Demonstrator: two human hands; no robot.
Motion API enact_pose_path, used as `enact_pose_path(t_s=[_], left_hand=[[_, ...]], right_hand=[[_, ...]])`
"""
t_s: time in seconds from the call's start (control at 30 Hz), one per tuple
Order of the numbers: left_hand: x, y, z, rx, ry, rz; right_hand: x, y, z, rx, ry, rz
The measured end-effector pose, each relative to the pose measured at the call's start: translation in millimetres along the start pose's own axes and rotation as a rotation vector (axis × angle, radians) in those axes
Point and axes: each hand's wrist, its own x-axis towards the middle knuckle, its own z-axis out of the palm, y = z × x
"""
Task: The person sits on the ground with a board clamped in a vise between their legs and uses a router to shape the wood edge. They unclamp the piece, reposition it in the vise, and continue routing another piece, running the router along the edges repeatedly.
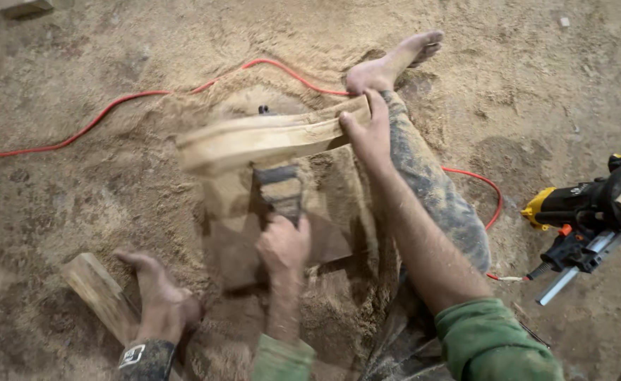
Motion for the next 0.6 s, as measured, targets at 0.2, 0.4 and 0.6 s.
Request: enact_pose_path(t_s=[0.2, 0.4, 0.6], left_hand=[[-46, -68, -162, -0.128, 0.241, -0.229], [-115, 123, -153, -0.097, -0.479, 0.457], [2, -19, -94, -0.333, 0.071, 0.398]], right_hand=[[33, -13, 4, -0.087, -0.272, -0.091], [-7, -20, 7, -0.021, -0.124, 0.25], [-54, -20, 39, 0.025, -0.013, 0.412]])
